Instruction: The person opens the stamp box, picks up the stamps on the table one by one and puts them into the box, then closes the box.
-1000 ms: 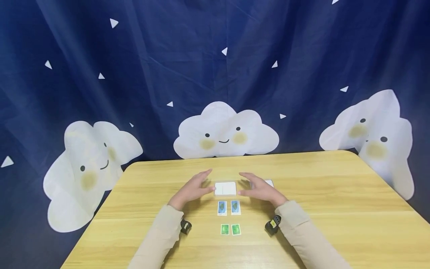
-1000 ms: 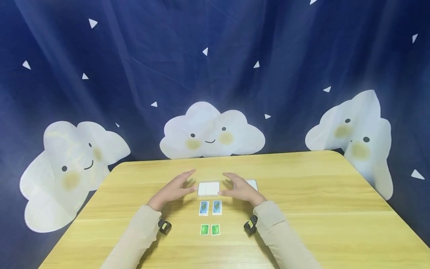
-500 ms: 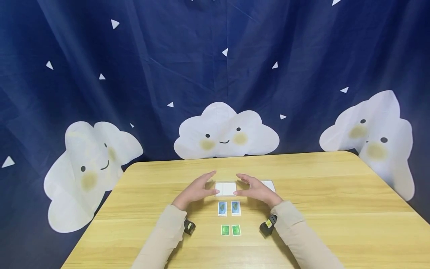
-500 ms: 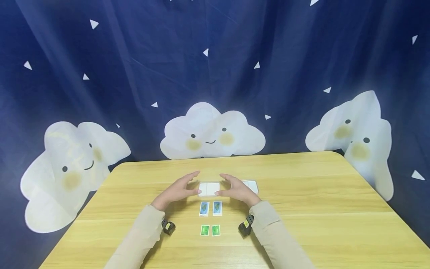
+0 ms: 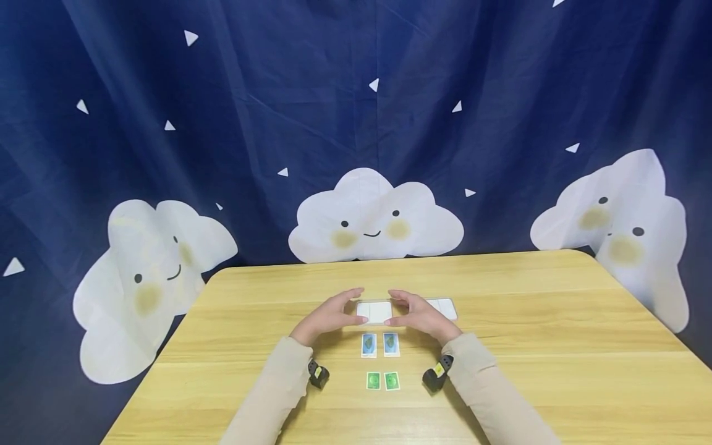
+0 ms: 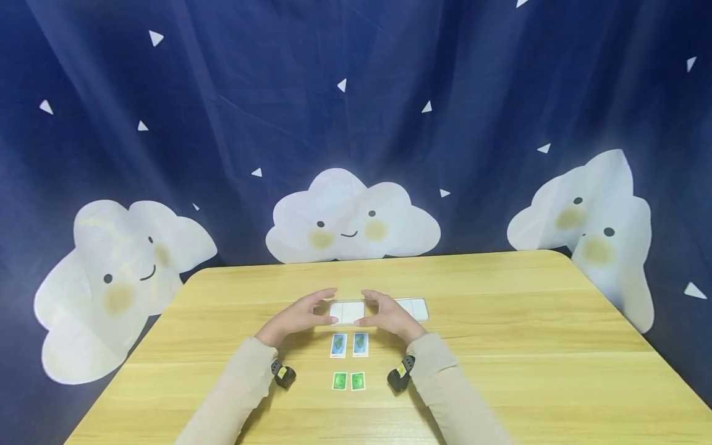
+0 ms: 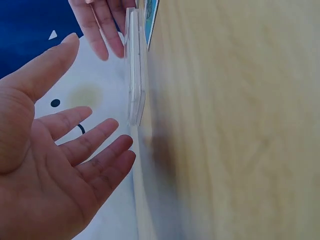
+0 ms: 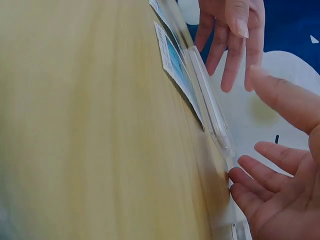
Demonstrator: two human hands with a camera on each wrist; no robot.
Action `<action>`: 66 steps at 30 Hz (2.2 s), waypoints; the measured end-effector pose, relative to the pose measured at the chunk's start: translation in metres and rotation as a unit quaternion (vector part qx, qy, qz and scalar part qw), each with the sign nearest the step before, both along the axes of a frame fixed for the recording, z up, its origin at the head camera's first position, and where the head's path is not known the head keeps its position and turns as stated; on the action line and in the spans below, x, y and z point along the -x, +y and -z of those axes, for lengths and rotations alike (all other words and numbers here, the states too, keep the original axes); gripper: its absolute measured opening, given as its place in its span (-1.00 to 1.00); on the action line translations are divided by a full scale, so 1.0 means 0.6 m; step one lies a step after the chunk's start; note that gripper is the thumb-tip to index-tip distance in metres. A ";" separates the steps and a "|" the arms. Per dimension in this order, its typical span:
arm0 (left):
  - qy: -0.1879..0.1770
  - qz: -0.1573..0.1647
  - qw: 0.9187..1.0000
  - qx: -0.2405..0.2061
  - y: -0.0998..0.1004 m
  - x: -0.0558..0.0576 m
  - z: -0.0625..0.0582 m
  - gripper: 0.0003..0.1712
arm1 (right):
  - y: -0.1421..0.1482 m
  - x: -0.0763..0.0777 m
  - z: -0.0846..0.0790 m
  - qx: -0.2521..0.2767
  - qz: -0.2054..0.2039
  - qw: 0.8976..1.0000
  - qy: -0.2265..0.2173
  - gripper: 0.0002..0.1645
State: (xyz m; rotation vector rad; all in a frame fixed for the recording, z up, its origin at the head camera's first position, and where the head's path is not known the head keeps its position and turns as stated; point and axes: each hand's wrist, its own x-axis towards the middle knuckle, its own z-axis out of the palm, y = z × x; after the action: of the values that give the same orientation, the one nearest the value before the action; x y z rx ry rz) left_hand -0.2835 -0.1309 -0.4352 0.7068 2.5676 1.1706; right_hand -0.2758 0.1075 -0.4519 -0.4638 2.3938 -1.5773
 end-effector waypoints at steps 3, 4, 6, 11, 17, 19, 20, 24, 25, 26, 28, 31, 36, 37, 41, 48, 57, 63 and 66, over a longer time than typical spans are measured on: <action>-0.013 -0.003 1.000 -0.013 0.002 0.002 0.002 -0.16 | -0.001 0.000 0.001 -0.005 0.013 1.000 0.001 -0.09; -0.019 -0.006 1.000 -0.018 0.003 0.002 0.002 -0.17 | -0.001 0.000 0.002 -0.006 0.016 1.000 0.000 -0.10; -0.032 -0.012 0.999 -0.030 0.004 0.003 0.003 -0.18 | -0.001 0.001 0.003 -0.007 0.020 1.000 0.002 -0.11; -0.048 -0.029 0.997 -0.046 0.005 0.007 0.009 -0.21 | -0.003 0.001 0.005 -0.007 0.029 1.000 0.003 -0.14; -0.058 -0.057 0.995 -0.059 0.007 0.012 0.017 -0.24 | -0.011 0.001 0.005 -0.023 0.042 0.999 0.010 -0.16; -0.063 -0.066 0.994 -0.063 0.008 0.014 0.020 -0.24 | -0.014 0.001 0.005 -0.033 0.048 0.998 0.011 -0.17; -0.066 -0.069 0.993 -0.067 0.009 0.015 0.021 -0.24 | -0.016 0.001 0.005 -0.035 0.052 0.998 0.009 -0.17; -0.071 -0.075 0.992 -0.073 0.010 0.017 0.025 -0.25 | -0.019 0.002 0.006 -0.040 0.065 0.997 0.005 -0.19; -0.071 -0.077 0.992 -0.072 0.011 0.018 0.026 -0.25 | -0.020 0.003 0.006 -0.041 0.066 0.997 0.006 -0.20; -0.073 -0.081 0.992 -0.071 0.011 0.018 0.027 -0.25 | -0.020 0.003 0.006 -0.041 0.068 0.997 0.004 -0.20; -0.075 -0.088 0.991 -0.065 0.012 0.018 0.028 -0.26 | -0.020 0.004 0.007 -0.041 0.069 0.997 0.002 -0.21; -0.076 -0.097 0.991 -0.058 0.012 0.018 0.028 -0.27 | -0.020 0.005 0.007 -0.046 0.065 0.997 0.007 -0.22; -0.079 -0.097 0.990 -0.062 0.011 0.016 0.026 -0.26 | -0.023 0.005 0.007 -0.048 0.066 0.997 0.008 -0.23; -0.078 -0.096 0.990 -0.061 0.011 0.016 0.026 -0.26 | -0.023 0.005 0.006 -0.049 0.068 0.996 0.008 -0.24; -0.074 -0.091 0.991 -0.059 0.011 0.016 0.028 -0.26 | -0.025 0.004 0.006 -0.058 0.072 0.996 0.009 -0.27; -0.055 -0.080 0.994 -0.051 0.012 0.017 0.028 -0.36 | -0.027 0.006 0.008 -0.064 0.079 0.995 0.014 -0.29; -0.036 -0.070 0.997 -0.026 0.013 0.019 0.026 -0.44 | -0.026 0.006 0.008 -0.052 0.076 0.996 0.015 -0.31; -0.029 -0.064 0.997 -0.017 0.013 0.019 0.024 -0.47 | -0.026 0.005 0.009 -0.049 0.073 0.996 0.019 -0.31; -0.024 -0.063 0.998 -0.007 0.014 0.019 0.023 -0.47 | -0.026 0.004 0.009 -0.050 0.071 0.996 0.022 -0.31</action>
State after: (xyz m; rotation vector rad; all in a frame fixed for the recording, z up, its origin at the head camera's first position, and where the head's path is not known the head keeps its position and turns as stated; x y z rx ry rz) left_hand -0.2946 -0.1226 -0.4490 0.5191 2.5997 1.2290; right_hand -0.2780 0.0921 -0.4571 -0.3171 2.5761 -1.5092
